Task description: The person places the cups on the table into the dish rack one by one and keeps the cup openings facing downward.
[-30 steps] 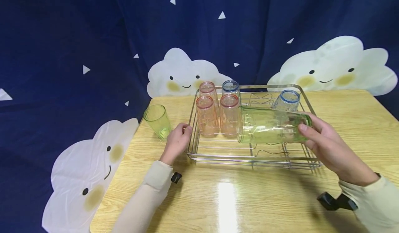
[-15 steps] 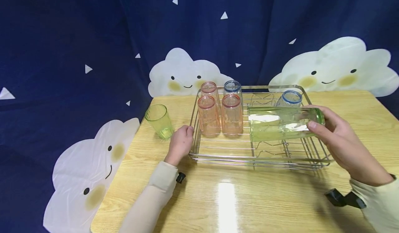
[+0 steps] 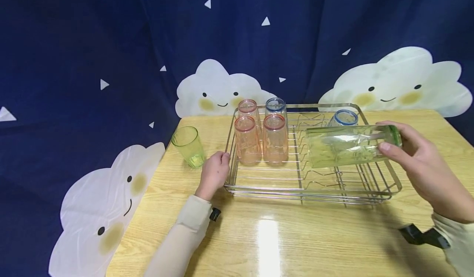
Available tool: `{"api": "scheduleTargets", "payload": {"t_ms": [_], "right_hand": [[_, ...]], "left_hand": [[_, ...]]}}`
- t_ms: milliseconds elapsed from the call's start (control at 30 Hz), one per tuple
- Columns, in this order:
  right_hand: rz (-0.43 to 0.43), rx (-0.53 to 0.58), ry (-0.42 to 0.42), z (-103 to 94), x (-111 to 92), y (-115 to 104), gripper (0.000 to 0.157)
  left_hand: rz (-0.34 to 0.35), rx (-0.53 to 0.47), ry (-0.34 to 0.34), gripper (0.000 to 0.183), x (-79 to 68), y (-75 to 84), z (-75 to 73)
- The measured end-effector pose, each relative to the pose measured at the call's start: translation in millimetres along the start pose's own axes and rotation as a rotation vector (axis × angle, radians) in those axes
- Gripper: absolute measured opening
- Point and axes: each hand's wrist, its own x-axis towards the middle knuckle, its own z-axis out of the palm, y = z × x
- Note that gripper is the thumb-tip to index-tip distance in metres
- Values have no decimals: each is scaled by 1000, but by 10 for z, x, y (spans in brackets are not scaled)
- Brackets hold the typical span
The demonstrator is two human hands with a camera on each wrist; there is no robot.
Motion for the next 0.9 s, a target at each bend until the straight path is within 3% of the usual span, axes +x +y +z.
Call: {"api": "scheduleTargets", "payload": {"t_ms": [200, 433, 567, 900], "right_hand": [[16, -111, 26, -45, 22, -77, 49], [92, -528, 22, -54, 81, -247, 59], [99, -610, 22, 22, 154, -377, 59], [15, -724, -41, 312, 318, -651, 63]], "left_hand": [[11, -9, 8, 38, -4, -12, 6], [13, 1, 23, 39, -6, -9, 10], [6, 0, 26, 39, -3, -10, 12], [-4, -17, 26, 41, 3, -15, 14]]}}
